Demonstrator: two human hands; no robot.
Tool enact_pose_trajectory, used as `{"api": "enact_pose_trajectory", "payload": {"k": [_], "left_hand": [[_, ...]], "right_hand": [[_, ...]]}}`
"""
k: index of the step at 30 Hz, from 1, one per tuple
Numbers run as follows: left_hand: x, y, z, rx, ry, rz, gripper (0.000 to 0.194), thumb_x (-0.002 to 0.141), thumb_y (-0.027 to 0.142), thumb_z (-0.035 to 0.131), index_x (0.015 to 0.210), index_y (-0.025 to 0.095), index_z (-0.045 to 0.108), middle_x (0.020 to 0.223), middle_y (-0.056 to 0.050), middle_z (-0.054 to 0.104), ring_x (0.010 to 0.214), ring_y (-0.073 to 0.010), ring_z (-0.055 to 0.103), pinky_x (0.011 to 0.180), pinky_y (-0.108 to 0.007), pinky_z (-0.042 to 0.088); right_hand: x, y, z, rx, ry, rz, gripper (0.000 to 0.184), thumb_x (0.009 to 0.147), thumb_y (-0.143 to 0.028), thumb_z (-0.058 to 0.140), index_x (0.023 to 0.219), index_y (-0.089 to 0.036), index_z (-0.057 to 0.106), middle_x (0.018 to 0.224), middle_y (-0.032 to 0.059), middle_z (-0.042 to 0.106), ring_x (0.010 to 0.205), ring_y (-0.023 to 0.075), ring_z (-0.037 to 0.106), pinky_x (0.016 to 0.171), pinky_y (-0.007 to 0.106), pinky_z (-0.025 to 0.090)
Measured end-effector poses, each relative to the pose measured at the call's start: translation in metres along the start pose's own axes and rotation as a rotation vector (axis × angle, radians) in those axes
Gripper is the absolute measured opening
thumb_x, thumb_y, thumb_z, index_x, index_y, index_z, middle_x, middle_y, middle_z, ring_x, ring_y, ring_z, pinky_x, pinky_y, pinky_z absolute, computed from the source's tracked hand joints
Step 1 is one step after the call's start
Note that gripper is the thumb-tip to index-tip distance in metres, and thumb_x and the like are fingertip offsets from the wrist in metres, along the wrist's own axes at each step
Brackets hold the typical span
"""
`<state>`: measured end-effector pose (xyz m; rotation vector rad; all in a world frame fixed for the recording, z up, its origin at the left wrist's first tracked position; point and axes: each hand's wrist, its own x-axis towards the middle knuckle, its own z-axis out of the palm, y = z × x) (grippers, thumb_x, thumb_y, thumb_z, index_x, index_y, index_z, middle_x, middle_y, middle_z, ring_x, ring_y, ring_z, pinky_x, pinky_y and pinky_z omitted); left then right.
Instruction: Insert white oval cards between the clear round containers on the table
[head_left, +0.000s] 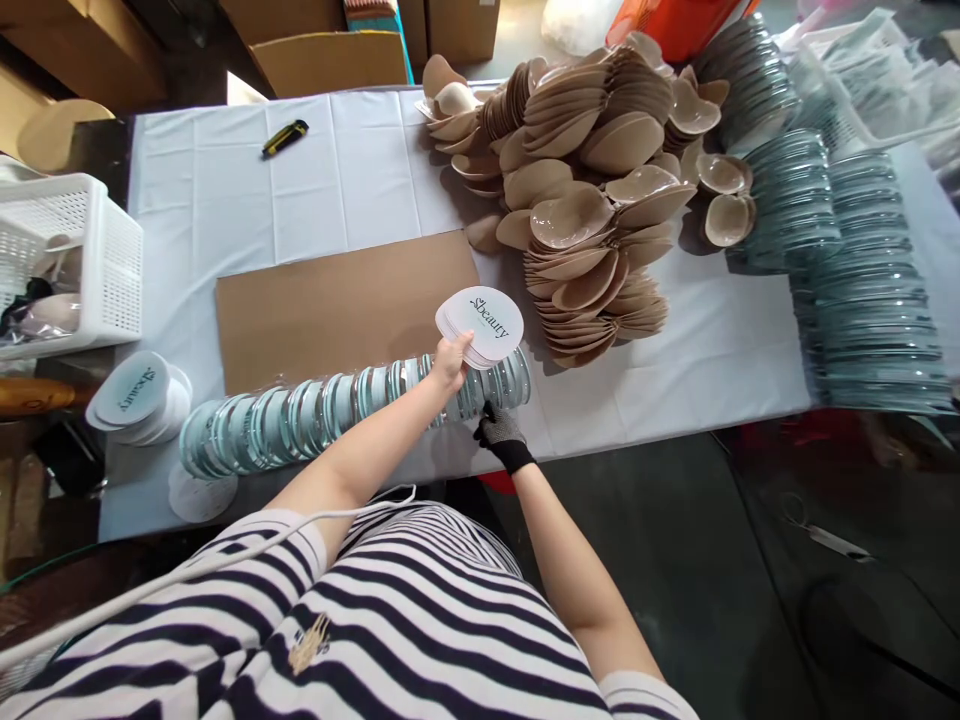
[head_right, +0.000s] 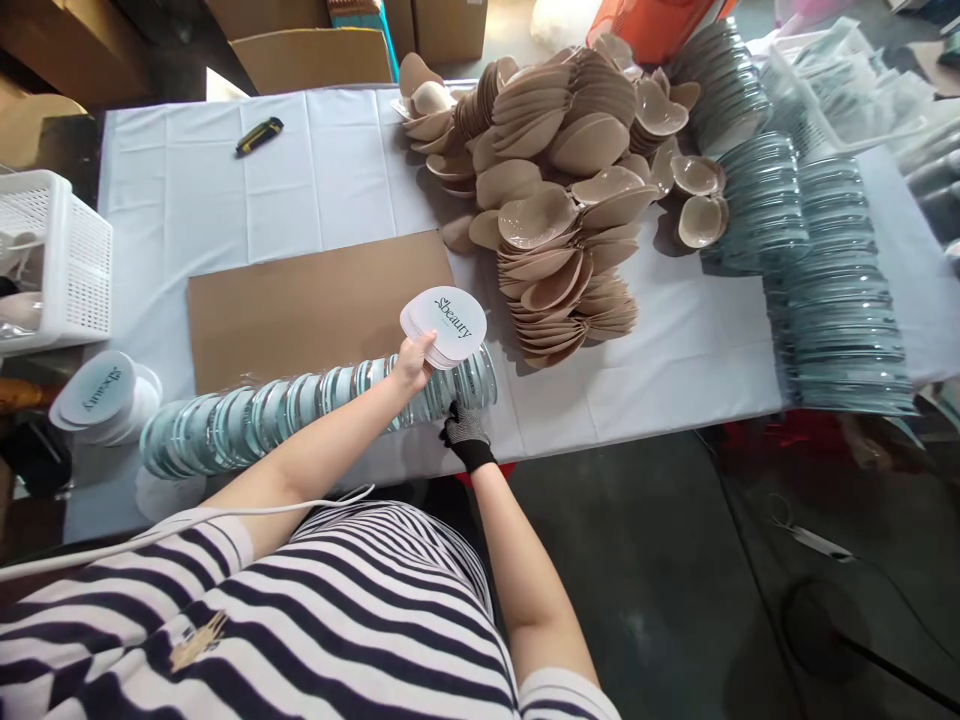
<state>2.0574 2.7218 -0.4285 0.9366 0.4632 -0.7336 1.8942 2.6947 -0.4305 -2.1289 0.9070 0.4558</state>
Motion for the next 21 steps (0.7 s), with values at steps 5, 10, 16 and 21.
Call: {"api": "enact_pose_trajectory", "payload": {"k": [5,10,16,21], "left_hand": [[-0.005,0.001,0.003,0.007,0.04,0.008,0.031,0.085,0.008,0.064,0.116,0.01,0.068,0.107,-0.011,0.077,0.114,-0.0245,0.069,0.109,-0.043,0.05],[-0.032,0.007,-0.008,0.045,0.008,0.028,0.026,0.081,0.008,0.068,0.107,0.011,0.07,0.104,-0.01,0.077,0.11,-0.0249,0.07,0.107,-0.043,0.051],[-0.057,0.013,-0.033,0.155,-0.051,-0.008,0.021,0.074,0.018,0.08,0.093,0.012,0.072,0.093,-0.009,0.078,0.103,-0.0272,0.073,0.102,-0.043,0.053],[-0.042,0.031,-0.038,0.095,-0.023,0.021,0.019,0.078,0.015,0.077,0.096,0.013,0.072,0.094,-0.008,0.078,0.104,-0.0264,0.073,0.102,-0.042,0.054]], "right_hand": [[0.005,-0.001,-0.032,0.213,0.095,-0.03,0.042,0.094,-0.038,0.038,0.114,-0.013,0.066,0.079,0.007,0.07,0.067,0.0155,0.064,0.067,0.029,0.055],[0.021,-0.024,-0.061,0.224,0.646,-0.114,0.059,0.096,-0.046,0.034,0.142,-0.012,0.048,0.143,0.0185,0.053,0.136,0.0232,0.048,0.115,0.042,0.039],[0.011,-0.064,-0.042,0.104,0.618,-0.337,0.048,0.095,-0.04,0.036,0.124,-0.013,0.063,0.13,0.0179,0.062,0.125,0.0248,0.057,0.109,0.042,0.044],[-0.033,-0.033,-0.032,0.067,0.709,-0.016,0.05,0.094,-0.047,0.037,0.108,-0.01,0.068,0.093,0.0185,0.072,0.083,0.0263,0.068,0.075,0.036,0.054]]}}
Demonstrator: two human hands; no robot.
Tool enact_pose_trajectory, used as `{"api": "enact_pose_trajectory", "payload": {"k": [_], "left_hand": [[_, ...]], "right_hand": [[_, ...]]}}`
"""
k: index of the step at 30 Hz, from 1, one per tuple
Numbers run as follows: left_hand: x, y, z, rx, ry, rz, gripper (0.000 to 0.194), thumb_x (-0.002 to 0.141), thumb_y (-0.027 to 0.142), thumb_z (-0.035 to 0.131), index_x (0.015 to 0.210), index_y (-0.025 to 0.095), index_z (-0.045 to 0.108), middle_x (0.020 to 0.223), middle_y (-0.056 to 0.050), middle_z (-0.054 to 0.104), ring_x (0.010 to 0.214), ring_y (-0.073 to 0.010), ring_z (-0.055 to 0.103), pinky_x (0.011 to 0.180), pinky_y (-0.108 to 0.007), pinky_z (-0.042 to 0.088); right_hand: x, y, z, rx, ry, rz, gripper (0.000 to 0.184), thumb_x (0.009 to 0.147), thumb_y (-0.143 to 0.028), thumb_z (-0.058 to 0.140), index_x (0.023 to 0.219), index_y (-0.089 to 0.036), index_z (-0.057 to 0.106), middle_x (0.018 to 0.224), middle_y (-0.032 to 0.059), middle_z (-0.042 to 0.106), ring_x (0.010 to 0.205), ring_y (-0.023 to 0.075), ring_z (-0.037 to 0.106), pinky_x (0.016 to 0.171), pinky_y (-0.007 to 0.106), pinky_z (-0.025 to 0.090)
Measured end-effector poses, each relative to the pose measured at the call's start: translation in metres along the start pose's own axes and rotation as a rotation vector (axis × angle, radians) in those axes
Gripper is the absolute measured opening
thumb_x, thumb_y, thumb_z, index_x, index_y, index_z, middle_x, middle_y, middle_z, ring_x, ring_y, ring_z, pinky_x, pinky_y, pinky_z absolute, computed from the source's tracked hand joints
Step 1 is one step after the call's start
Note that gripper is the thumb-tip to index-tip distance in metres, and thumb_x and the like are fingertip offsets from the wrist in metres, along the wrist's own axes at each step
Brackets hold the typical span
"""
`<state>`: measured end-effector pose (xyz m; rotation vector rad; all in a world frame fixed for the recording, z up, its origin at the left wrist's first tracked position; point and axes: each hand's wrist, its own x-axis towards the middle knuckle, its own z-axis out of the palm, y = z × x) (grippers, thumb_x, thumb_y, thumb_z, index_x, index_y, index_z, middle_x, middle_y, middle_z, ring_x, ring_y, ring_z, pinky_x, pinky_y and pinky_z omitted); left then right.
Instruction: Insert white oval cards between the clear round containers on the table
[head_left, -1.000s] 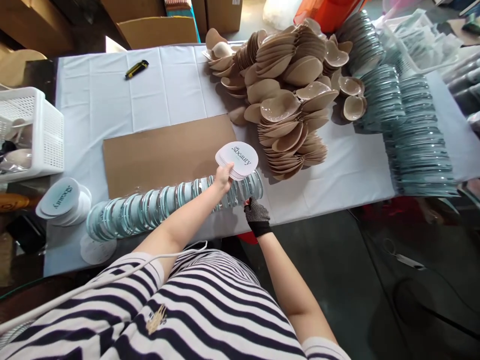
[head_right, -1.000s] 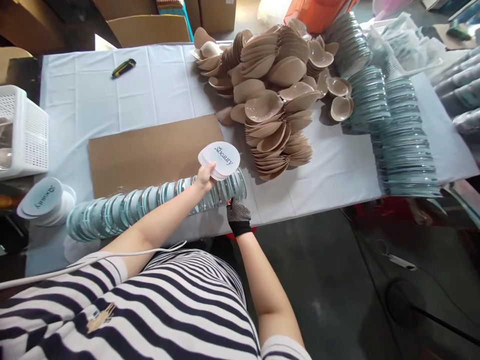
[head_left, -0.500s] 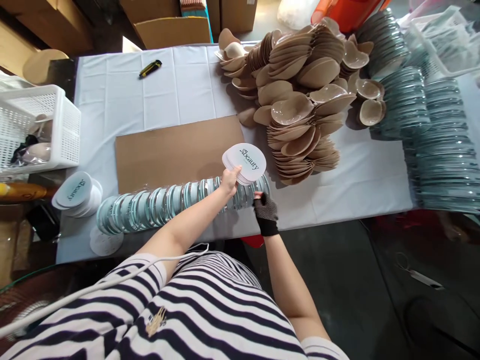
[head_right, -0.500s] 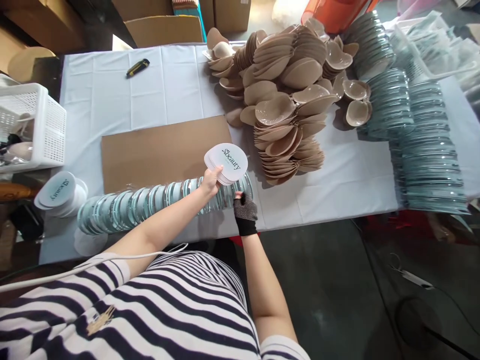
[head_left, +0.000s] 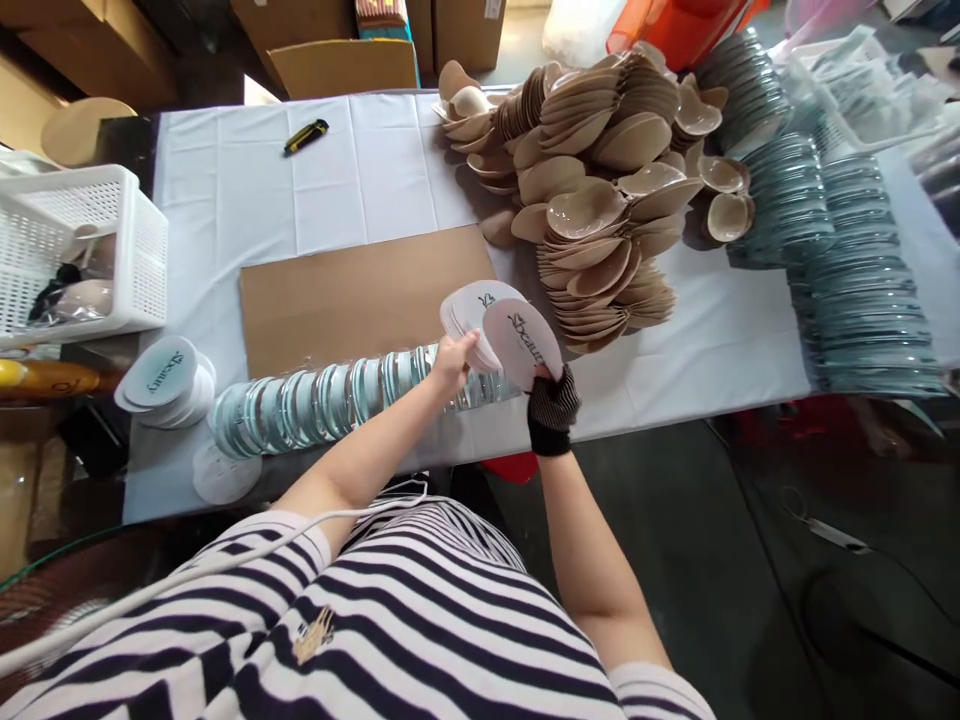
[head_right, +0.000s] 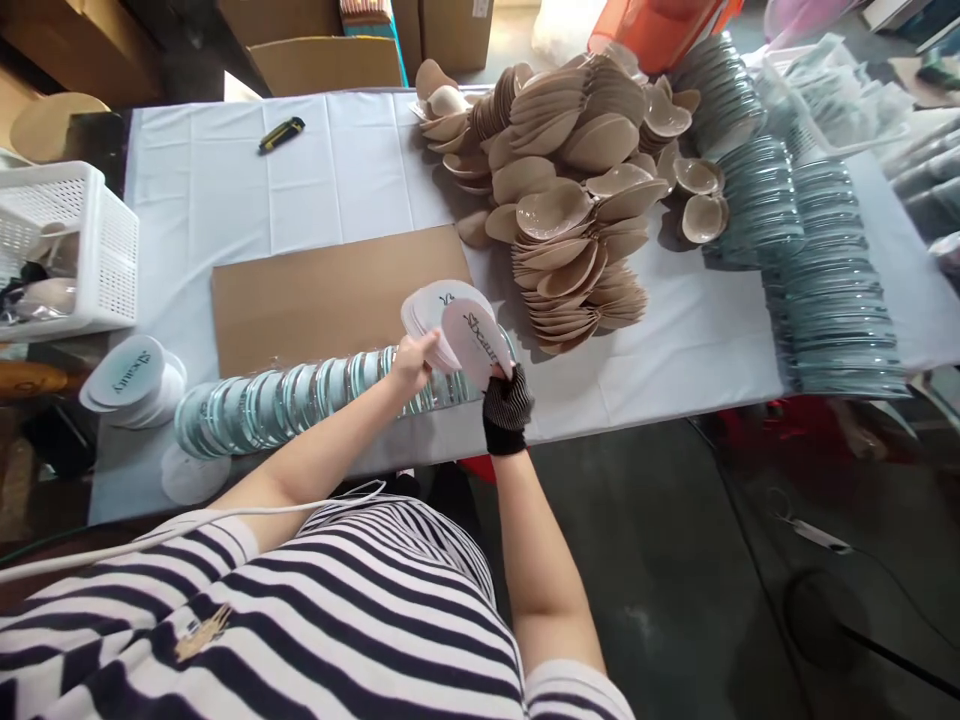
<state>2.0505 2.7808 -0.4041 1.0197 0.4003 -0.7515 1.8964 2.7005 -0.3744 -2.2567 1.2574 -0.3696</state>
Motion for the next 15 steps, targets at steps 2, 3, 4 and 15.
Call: {"api": "enact_pose_trajectory", "payload": {"k": [2,3,4,15], "left_hand": [[0.014,0.009,-0.003,-0.047,0.065,0.037,0.016,0.082,0.01,0.07,0.098,0.012,0.071,0.093,-0.008,0.078,0.104,-0.0246,0.073,0.103,-0.043,0.054],[0.021,0.013,-0.005,-0.065,0.103,0.04,0.017,0.083,0.008,0.067,0.099,0.011,0.071,0.093,-0.008,0.078,0.104,-0.0241,0.073,0.103,-0.043,0.054],[0.027,0.016,-0.008,-0.079,0.137,0.033,0.018,0.084,0.006,0.065,0.101,0.01,0.07,0.093,-0.008,0.078,0.104,-0.0238,0.073,0.104,-0.044,0.054],[0.035,0.016,-0.021,-0.074,0.154,-0.018,0.033,0.081,0.008,0.072,0.114,0.01,0.07,0.106,-0.012,0.077,0.109,-0.0255,0.072,0.105,-0.045,0.054]], "right_hand": [[-0.031,0.022,-0.016,-0.112,-0.068,-0.121,0.048,0.095,-0.047,0.039,0.106,-0.013,0.071,0.088,0.0165,0.073,0.081,0.0251,0.069,0.075,0.033,0.052],[-0.047,0.03,-0.022,-0.165,-0.147,-0.187,0.046,0.095,-0.045,0.04,0.106,-0.014,0.072,0.086,0.0149,0.073,0.08,0.0237,0.069,0.074,0.031,0.052],[-0.062,0.035,-0.024,-0.22,-0.231,-0.227,0.043,0.095,-0.042,0.04,0.108,-0.016,0.072,0.085,0.0131,0.074,0.079,0.0223,0.069,0.073,0.029,0.051],[-0.028,-0.025,0.044,-0.512,-0.758,-0.042,0.035,0.102,-0.035,0.037,0.126,-0.016,0.055,0.097,0.0137,0.074,0.089,0.0247,0.071,0.073,0.031,0.045]]}}
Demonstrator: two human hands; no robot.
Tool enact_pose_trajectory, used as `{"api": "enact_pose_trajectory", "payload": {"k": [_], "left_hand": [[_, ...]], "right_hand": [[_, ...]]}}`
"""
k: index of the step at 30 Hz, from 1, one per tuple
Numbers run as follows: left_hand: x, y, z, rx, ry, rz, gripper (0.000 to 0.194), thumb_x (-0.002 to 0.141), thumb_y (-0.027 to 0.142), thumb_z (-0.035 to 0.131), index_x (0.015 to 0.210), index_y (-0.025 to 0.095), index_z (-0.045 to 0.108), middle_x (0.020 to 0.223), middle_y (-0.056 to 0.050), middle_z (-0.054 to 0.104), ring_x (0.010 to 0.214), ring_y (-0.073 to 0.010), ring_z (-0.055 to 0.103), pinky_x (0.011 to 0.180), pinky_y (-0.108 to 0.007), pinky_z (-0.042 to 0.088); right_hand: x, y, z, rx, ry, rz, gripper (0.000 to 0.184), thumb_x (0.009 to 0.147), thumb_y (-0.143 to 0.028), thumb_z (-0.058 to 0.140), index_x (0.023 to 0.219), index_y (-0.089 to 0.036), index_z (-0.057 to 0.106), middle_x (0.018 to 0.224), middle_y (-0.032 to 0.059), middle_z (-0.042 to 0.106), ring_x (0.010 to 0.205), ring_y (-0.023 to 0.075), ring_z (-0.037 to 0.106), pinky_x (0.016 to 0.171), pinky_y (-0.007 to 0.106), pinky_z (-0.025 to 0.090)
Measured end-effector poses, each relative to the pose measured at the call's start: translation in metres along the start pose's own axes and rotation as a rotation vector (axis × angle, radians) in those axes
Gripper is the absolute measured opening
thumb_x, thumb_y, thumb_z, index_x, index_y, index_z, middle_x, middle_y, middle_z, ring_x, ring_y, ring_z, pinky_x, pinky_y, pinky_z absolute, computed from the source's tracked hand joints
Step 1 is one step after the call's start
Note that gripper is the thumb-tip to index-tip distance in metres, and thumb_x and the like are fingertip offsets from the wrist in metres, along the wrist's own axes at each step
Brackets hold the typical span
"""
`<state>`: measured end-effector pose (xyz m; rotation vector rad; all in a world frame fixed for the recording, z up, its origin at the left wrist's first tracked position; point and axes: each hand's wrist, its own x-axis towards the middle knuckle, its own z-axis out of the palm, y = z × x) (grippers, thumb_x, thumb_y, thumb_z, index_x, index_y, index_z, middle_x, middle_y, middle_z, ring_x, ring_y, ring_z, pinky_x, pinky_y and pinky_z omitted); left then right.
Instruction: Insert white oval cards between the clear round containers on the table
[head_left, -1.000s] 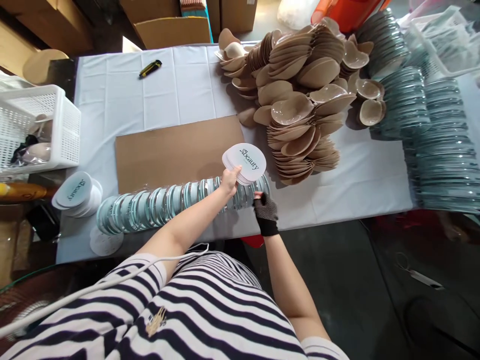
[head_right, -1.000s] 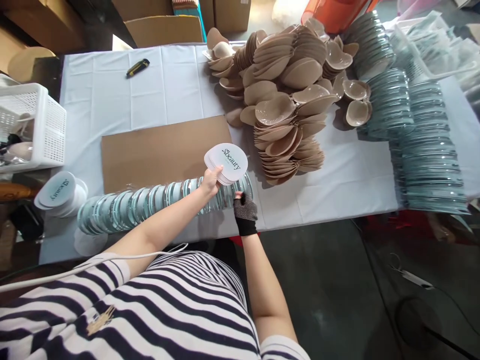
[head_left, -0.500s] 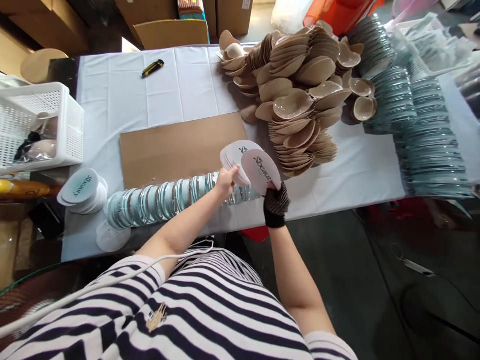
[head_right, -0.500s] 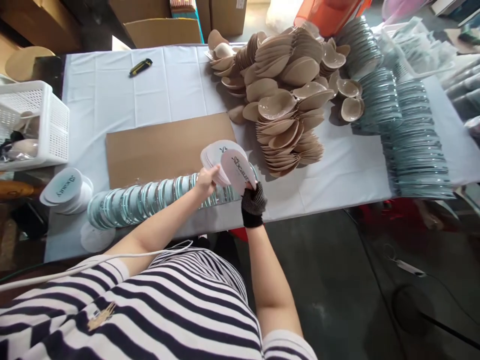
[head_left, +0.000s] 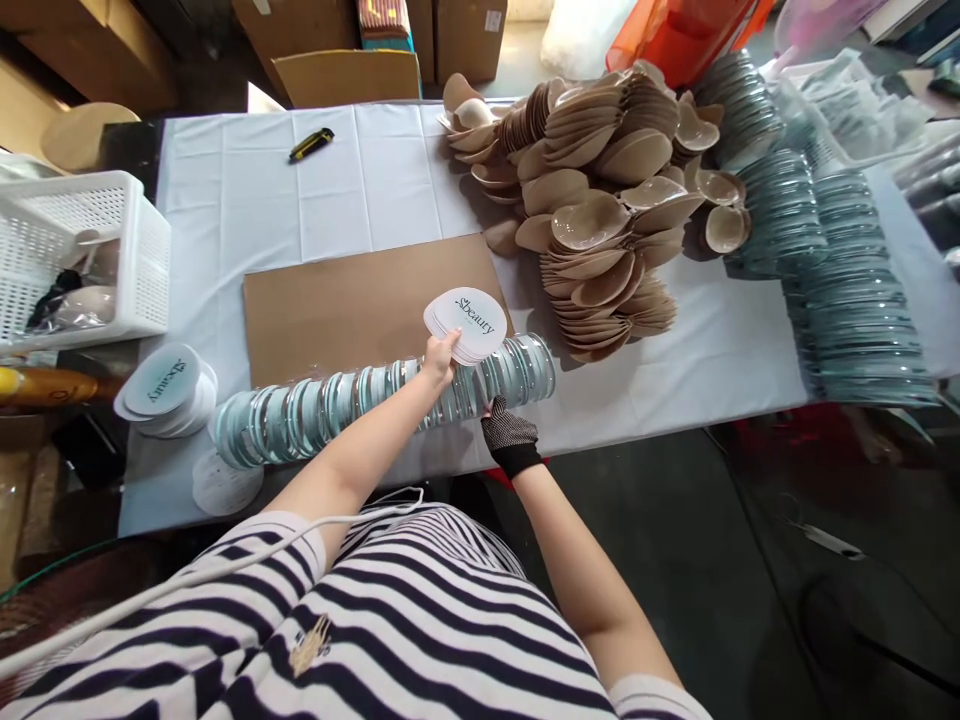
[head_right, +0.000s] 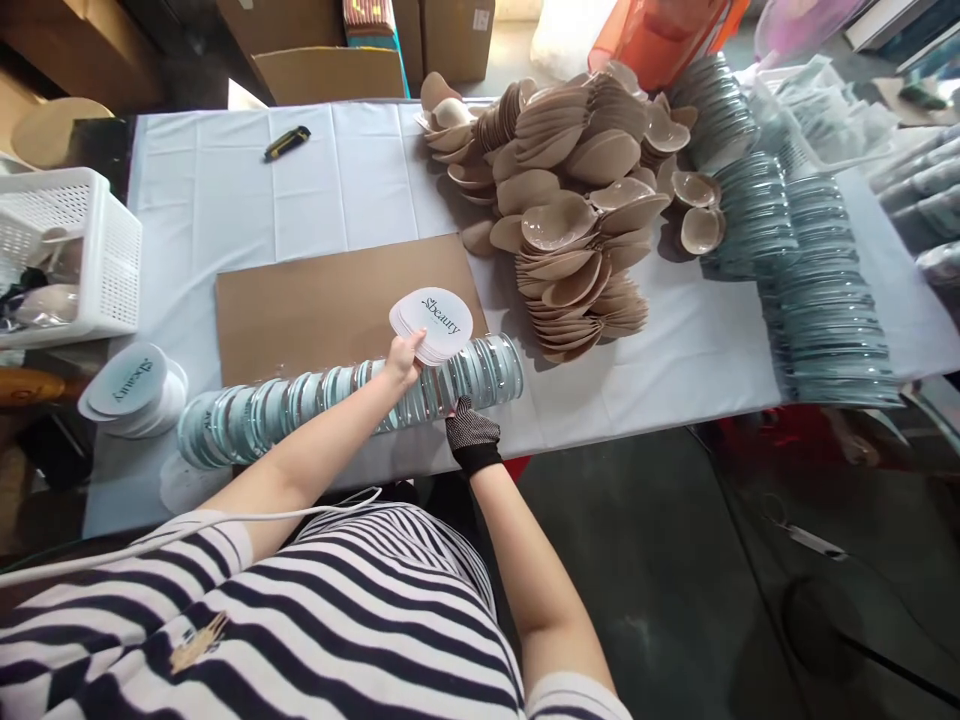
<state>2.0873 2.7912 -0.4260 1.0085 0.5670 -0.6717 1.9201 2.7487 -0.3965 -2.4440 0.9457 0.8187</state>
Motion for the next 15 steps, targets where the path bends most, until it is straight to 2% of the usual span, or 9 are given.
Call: {"api": "enact_pose_trajectory", "payload": {"k": [5,8,11,15], "left_hand": [[0.0,-0.001,-0.002,0.002,-0.006,-0.01,0.028,0.081,0.008,0.072,0.108,0.011,0.071,0.098,-0.01,0.078,0.11,-0.0251,0.071,0.106,-0.043,0.053],[-0.001,-0.002,-0.003,0.005,-0.023,-0.006,0.028,0.081,0.008,0.071,0.109,0.01,0.071,0.097,-0.01,0.078,0.109,-0.0253,0.072,0.106,-0.044,0.053],[-0.001,-0.003,-0.004,0.002,-0.033,0.025,0.026,0.082,0.007,0.069,0.107,0.01,0.071,0.098,-0.011,0.078,0.108,-0.0266,0.072,0.106,-0.047,0.052],[-0.002,-0.006,-0.004,0.013,-0.046,0.07,0.02,0.079,0.008,0.072,0.099,0.009,0.072,0.098,-0.012,0.078,0.111,-0.0279,0.071,0.107,-0.047,0.051]], "right_hand": [[0.004,0.006,0.013,0.103,0.096,-0.026,0.036,0.104,-0.033,0.032,0.119,-0.018,0.061,0.107,0.0124,0.072,0.095,0.0215,0.069,0.078,0.028,0.043],[0.014,0.005,0.025,0.167,0.054,-0.03,0.035,0.103,-0.031,0.036,0.116,-0.017,0.065,0.103,0.0168,0.072,0.095,0.024,0.068,0.082,0.032,0.044],[0.022,0.005,0.031,0.275,-0.005,-0.027,0.029,0.098,-0.02,0.041,0.11,-0.015,0.066,0.097,0.0183,0.071,0.091,0.0248,0.068,0.082,0.036,0.047],[0.022,0.006,0.03,0.509,-0.119,-0.047,0.024,0.097,-0.022,0.039,0.102,-0.016,0.062,0.074,0.0048,0.067,0.063,0.0135,0.061,0.064,0.025,0.05]]}}
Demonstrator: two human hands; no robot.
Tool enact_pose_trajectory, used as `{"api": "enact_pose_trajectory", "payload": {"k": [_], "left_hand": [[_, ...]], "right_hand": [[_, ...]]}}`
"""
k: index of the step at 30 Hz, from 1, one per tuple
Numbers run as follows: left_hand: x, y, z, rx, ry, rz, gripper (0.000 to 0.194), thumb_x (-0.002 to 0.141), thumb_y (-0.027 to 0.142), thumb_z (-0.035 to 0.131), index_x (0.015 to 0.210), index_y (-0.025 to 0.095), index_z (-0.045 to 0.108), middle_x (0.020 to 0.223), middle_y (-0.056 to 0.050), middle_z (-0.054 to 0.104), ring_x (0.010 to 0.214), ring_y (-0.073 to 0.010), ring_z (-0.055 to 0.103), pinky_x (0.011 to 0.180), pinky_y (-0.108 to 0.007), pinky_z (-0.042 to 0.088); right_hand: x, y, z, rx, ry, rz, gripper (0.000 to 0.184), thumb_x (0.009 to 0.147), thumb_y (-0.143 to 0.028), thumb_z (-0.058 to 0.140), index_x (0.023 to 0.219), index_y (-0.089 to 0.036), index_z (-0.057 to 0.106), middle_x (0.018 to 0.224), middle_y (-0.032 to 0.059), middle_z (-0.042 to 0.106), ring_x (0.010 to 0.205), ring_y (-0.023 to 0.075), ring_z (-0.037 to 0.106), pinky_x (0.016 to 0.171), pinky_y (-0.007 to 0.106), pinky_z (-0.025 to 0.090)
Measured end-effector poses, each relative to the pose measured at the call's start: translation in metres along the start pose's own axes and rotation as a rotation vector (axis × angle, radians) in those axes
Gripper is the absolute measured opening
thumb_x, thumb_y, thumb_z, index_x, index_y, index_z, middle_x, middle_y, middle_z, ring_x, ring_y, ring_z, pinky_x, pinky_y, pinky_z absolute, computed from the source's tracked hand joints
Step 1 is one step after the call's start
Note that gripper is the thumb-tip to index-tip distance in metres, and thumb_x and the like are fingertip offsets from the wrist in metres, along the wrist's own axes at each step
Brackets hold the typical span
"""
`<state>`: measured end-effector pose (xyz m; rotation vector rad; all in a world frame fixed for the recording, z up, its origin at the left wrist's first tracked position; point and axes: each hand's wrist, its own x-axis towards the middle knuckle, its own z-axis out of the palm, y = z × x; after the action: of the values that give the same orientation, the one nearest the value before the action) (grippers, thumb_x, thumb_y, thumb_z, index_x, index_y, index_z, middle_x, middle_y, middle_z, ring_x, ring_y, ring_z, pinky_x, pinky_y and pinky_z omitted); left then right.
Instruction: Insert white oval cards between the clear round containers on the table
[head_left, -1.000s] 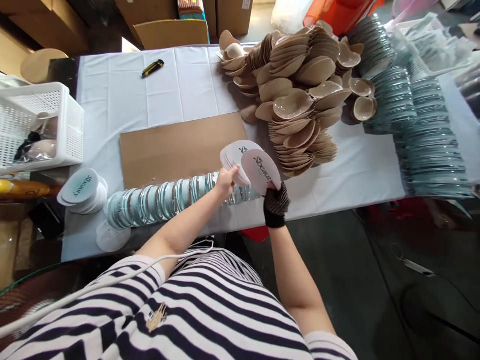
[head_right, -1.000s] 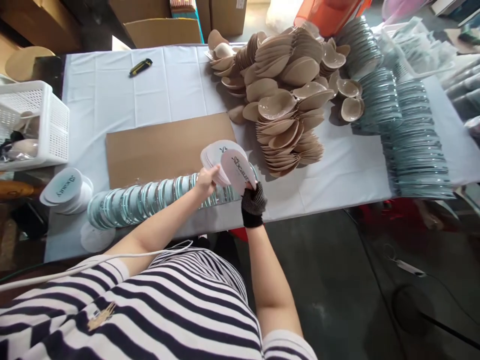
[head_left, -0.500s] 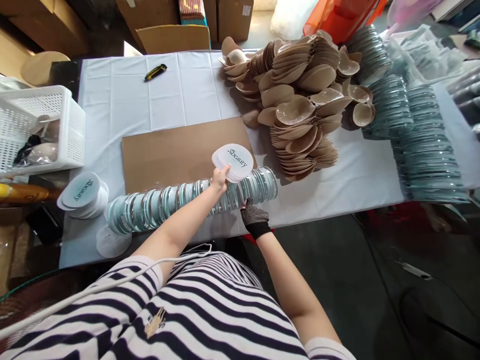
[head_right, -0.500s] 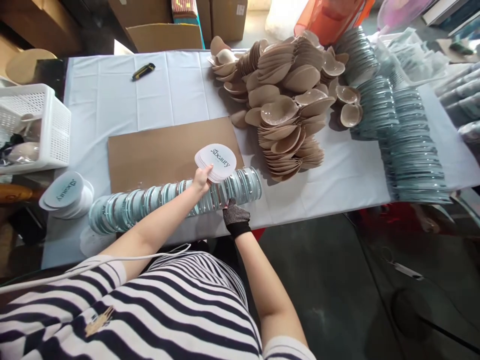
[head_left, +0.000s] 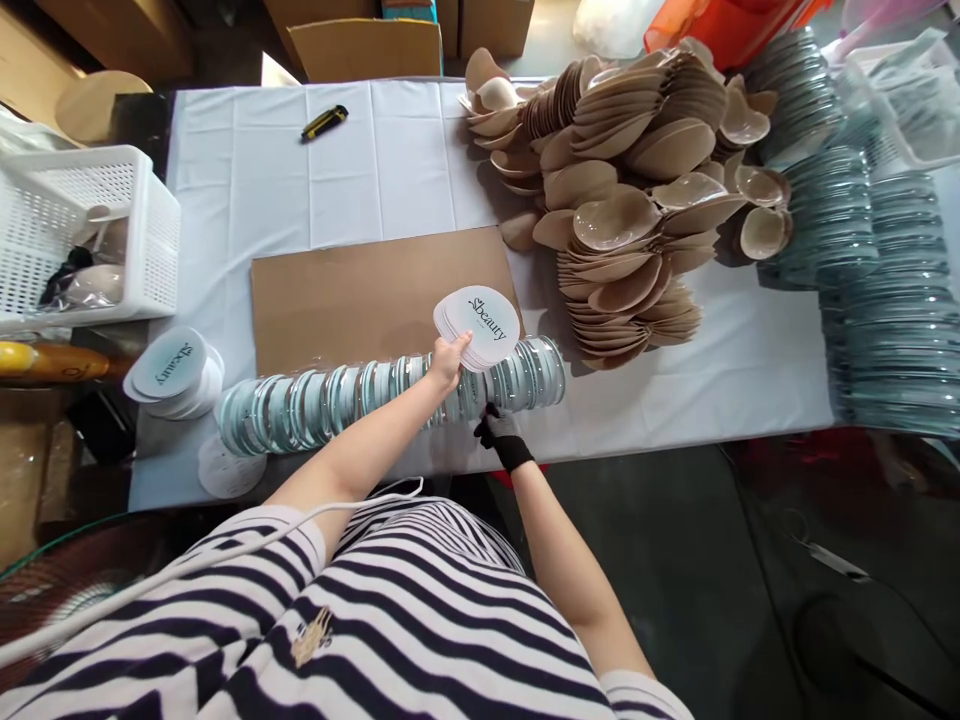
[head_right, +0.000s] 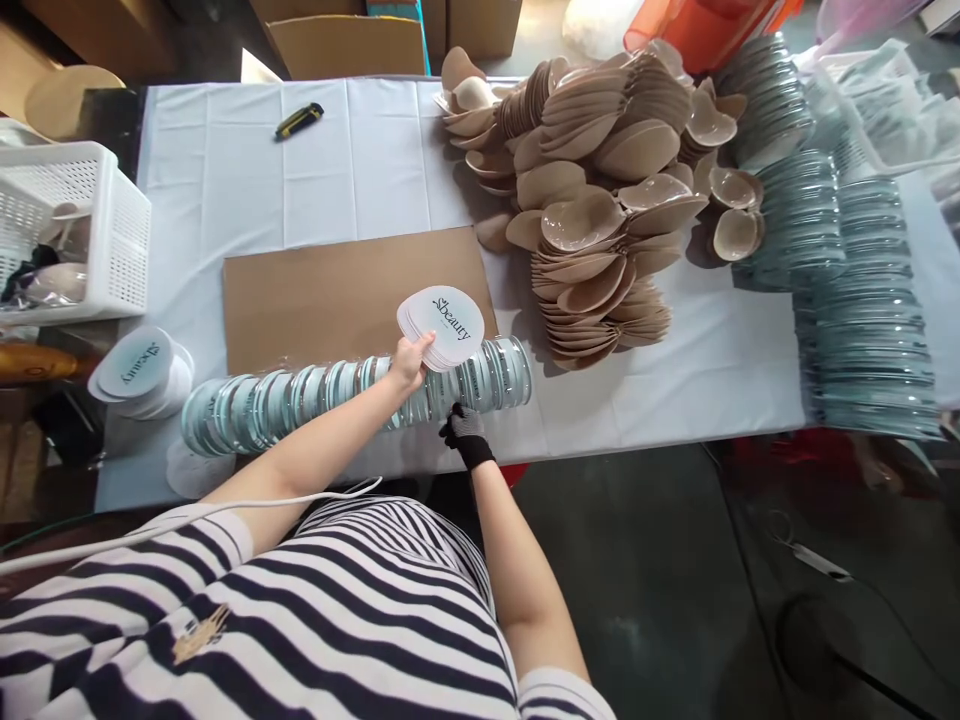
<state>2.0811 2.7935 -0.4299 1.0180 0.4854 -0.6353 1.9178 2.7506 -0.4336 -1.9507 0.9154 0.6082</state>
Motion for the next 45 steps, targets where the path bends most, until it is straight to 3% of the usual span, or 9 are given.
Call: {"api": "enact_pose_trajectory", "payload": {"k": [5,9,12,15,21,28,35,41,45], "left_hand": [[0.003,-0.009,-0.001,0.054,0.013,0.074,0.012,0.078,0.012,0.073,0.09,0.01,0.072,0.094,-0.01,0.078,0.101,-0.0252,0.073,0.103,-0.044,0.054],[0.005,-0.014,0.001,0.102,0.036,0.148,0.017,0.074,0.016,0.079,0.088,0.01,0.072,0.092,-0.009,0.078,0.1,-0.0254,0.073,0.103,-0.043,0.053],[-0.006,-0.01,0.0,0.08,0.017,0.122,0.023,0.069,0.019,0.083,0.087,0.01,0.072,0.092,-0.009,0.078,0.098,-0.0262,0.073,0.101,-0.044,0.054],[-0.028,0.001,-0.007,0.048,-0.078,0.071,0.029,0.066,0.022,0.086,0.089,0.011,0.072,0.095,-0.009,0.078,0.096,-0.0269,0.073,0.098,-0.044,0.056],[-0.058,0.027,-0.038,0.091,-0.048,0.006,0.018,0.075,0.019,0.081,0.089,0.012,0.073,0.089,-0.008,0.077,0.097,-0.0266,0.072,0.101,-0.043,0.054],[-0.039,0.046,-0.057,-0.057,-0.016,-0.035,0.028,0.08,0.009,0.074,0.108,0.011,0.071,0.096,-0.009,0.078,0.104,-0.0255,0.073,0.103,-0.044,0.055],[-0.017,0.05,-0.063,-0.121,0.037,-0.16,0.033,0.089,0.004,0.063,0.121,0.01,0.067,0.1,-0.01,0.078,0.106,-0.0232,0.073,0.106,-0.044,0.054],[-0.018,0.046,-0.065,-0.116,0.005,-0.155,0.036,0.088,0.005,0.066,0.123,0.01,0.067,0.11,-0.013,0.076,0.115,-0.027,0.069,0.109,-0.048,0.051],[-0.017,0.046,-0.066,-0.113,0.009,-0.144,0.034,0.088,0.005,0.065,0.122,0.009,0.068,0.115,-0.015,0.074,0.117,-0.0273,0.068,0.11,-0.049,0.049]], "right_hand": [[-0.009,-0.01,0.003,0.407,-0.107,0.035,0.033,0.102,-0.033,0.028,0.108,-0.018,0.057,0.063,-0.0049,0.056,0.044,0.0061,0.045,0.051,0.017,0.043],[-0.007,-0.015,-0.021,0.355,-0.129,0.094,0.024,0.092,-0.035,0.054,0.101,-0.015,0.064,0.055,-0.0018,0.058,0.046,0.0122,0.054,0.052,0.023,0.047],[0.0,-0.02,-0.058,0.192,0.258,-0.063,0.034,0.092,-0.041,0.053,0.11,-0.016,0.067,0.093,0.0102,0.072,0.087,0.0203,0.069,0.082,0.034,0.055],[0.005,-0.034,-0.079,0.018,0.625,-0.276,0.054,0.093,-0.041,0.046,0.138,-0.011,0.053,0.14,0.0185,0.057,0.133,0.0271,0.051,0.113,0.045,0.042],[-0.001,-0.075,-0.034,-0.2,0.64,-0.67,0.044,0.094,-0.03,0.042,0.133,-0.018,0.06,0.141,0.0135,0.058,0.135,0.0256,0.049,0.114,0.044,0.04],[-0.055,-0.023,0.005,0.036,1.004,-0.163,0.051,0.095,-0.05,0.039,0.104,-0.01,0.068,0.09,0.0172,0.07,0.08,0.0253,0.066,0.069,0.035,0.052],[-0.1,0.008,0.068,-0.46,0.623,-0.079,0.045,0.099,-0.036,0.033,0.114,-0.015,0.069,0.088,0.013,0.074,0.076,0.0224,0.068,0.066,0.03,0.043],[-0.037,-0.051,0.043,-0.541,0.236,0.091,0.037,0.102,-0.035,0.035,0.127,-0.015,0.055,0.097,0.0135,0.073,0.085,0.0231,0.068,0.071,0.03,0.041],[-0.031,-0.057,0.034,-0.395,0.247,0.069,0.029,0.102,-0.031,0.037,0.119,-0.019,0.058,0.105,0.0102,0.071,0.091,0.0204,0.067,0.074,0.028,0.038]]}}
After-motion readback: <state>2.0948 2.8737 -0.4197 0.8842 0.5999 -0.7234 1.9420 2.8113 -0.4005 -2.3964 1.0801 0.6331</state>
